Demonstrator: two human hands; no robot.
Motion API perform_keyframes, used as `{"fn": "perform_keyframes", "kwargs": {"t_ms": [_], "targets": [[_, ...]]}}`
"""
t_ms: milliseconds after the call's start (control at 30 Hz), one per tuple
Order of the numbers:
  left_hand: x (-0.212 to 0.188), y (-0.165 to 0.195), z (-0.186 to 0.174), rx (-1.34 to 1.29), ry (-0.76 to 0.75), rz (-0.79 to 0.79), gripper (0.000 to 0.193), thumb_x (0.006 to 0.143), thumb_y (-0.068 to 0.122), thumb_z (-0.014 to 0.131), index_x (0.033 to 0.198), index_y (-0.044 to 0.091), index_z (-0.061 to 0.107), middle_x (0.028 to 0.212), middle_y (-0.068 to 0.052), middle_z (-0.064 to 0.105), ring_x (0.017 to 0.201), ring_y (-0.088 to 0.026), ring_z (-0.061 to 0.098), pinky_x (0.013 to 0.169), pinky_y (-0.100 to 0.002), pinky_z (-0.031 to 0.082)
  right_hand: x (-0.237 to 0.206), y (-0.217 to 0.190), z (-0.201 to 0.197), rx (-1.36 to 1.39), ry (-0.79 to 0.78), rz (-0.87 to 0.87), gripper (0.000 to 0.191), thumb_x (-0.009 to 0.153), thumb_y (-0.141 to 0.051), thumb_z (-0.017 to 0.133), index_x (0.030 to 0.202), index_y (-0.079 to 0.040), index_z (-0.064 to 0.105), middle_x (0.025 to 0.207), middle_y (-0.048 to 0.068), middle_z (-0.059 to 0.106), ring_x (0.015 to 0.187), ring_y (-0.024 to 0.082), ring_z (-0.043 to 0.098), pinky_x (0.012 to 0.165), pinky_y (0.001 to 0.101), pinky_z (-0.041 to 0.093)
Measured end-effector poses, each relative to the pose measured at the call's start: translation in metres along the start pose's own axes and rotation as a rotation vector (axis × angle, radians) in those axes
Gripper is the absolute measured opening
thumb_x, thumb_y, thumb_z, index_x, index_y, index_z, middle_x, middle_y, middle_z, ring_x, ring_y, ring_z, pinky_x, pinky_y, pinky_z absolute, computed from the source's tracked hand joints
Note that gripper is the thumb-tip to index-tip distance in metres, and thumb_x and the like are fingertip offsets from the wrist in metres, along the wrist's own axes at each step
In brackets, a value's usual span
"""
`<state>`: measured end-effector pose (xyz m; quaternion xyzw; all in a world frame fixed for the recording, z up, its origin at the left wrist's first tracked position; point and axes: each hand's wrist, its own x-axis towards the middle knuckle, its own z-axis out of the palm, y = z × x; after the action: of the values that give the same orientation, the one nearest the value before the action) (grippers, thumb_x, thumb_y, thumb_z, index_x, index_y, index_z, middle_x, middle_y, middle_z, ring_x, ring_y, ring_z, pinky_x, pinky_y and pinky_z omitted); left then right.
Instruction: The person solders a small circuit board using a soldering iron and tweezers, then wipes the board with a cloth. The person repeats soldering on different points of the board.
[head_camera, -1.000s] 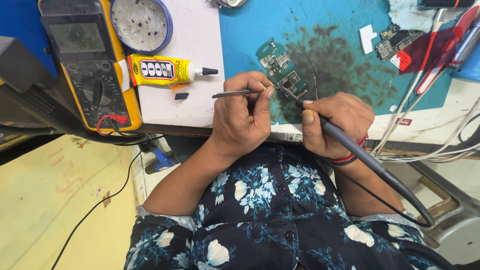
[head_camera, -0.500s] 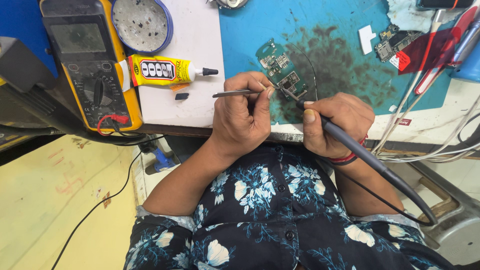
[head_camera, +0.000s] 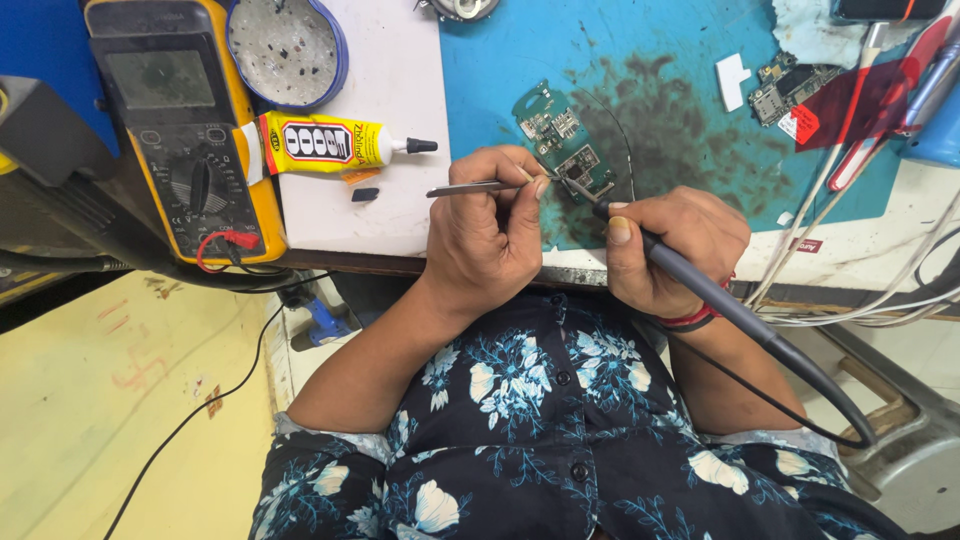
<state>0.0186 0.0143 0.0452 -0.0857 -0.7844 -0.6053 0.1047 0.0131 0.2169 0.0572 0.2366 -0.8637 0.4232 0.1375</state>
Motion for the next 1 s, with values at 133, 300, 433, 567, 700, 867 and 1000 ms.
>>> {"fn": "perform_keyframes", "kwargs": {"t_ms": [133,300,433,567,700,867,1000], "targets": [[0.0007,0.0004,0.0006,-0.003,0.003,0.001,0.028,0.106,-0.006,0.062,0.119,0.003,0.039,0.107,-0.011,0.066,0.068,-0.007,0.063,0.056,-0.021,0.05,0.0014,-0.0022,-0.0011,-0.009,0.012,0.003,0.009,0.1,-0.006,0.074,0.095,-0.002,0.067,0.077,0.008,0.068,0.061,0.023,0.061,0.055,0.0322,0.046],[0.0007,0.0013,0.0009,0.008,0.003,-0.001,0.028,0.106,-0.006,0.062,0.119,0.003,0.039,0.107,-0.012,0.066,0.067,-0.008,0.062,0.056,-0.021,0.05,0.0028,-0.0031,-0.0026,0.0,0.006,0.034,0.009,0.101,-0.007,0.075,0.098,-0.002,0.068,0.084,0.009,0.071,0.064,0.022,0.063,0.057,0.031,0.048],[0.0012,0.0011,0.0006,0.0,-0.001,-0.004,0.028,0.106,-0.005,0.062,0.119,0.003,0.039,0.107,-0.011,0.066,0.066,-0.006,0.063,0.055,-0.02,0.05,0.0007,-0.0016,-0.0029,0.0,-0.002,0.019,0.01,0.101,-0.008,0.076,0.099,-0.002,0.068,0.085,0.009,0.072,0.065,0.023,0.064,0.058,0.0313,0.048],[0.0014,0.0007,0.0005,0.002,0.001,0.004,0.028,0.107,-0.006,0.062,0.119,0.003,0.039,0.108,-0.011,0.066,0.065,-0.006,0.061,0.056,-0.02,0.05,-0.0029,0.0004,-0.0028,-0.024,0.044,0.019,0.017,0.101,-0.011,0.08,0.105,-0.002,0.066,0.081,0.009,0.068,0.065,0.024,0.064,0.057,0.0317,0.046],[0.0005,0.0008,0.0007,0.005,0.002,-0.003,0.028,0.106,-0.007,0.062,0.119,0.003,0.039,0.107,-0.012,0.066,0.066,-0.007,0.059,0.055,-0.021,0.048,-0.0024,0.0026,0.0017,-0.008,0.132,-0.02,0.025,0.11,-0.017,0.078,0.119,-0.003,0.06,0.092,0.009,0.071,0.075,0.027,0.07,0.068,0.0346,0.052],[0.0001,0.001,0.0007,-0.007,-0.001,-0.014,0.028,0.106,-0.006,0.061,0.12,0.003,0.039,0.107,-0.012,0.066,0.066,-0.006,0.06,0.055,-0.021,0.049,-0.0029,-0.0015,0.0009,-0.076,0.081,0.014,0.026,0.104,-0.021,0.076,0.113,0.0,0.063,0.088,0.012,0.07,0.076,0.028,0.069,0.064,0.0351,0.051],[0.0012,0.0008,0.0013,-0.002,0.007,-0.004,0.028,0.106,-0.007,0.062,0.119,0.003,0.04,0.106,-0.012,0.066,0.065,-0.007,0.06,0.055,-0.021,0.048,-0.0036,-0.0003,0.0026,-0.019,0.102,-0.041,0.015,0.104,-0.015,0.071,0.106,-0.002,0.064,0.086,0.013,0.069,0.072,0.028,0.069,0.061,0.0341,0.053]]}}
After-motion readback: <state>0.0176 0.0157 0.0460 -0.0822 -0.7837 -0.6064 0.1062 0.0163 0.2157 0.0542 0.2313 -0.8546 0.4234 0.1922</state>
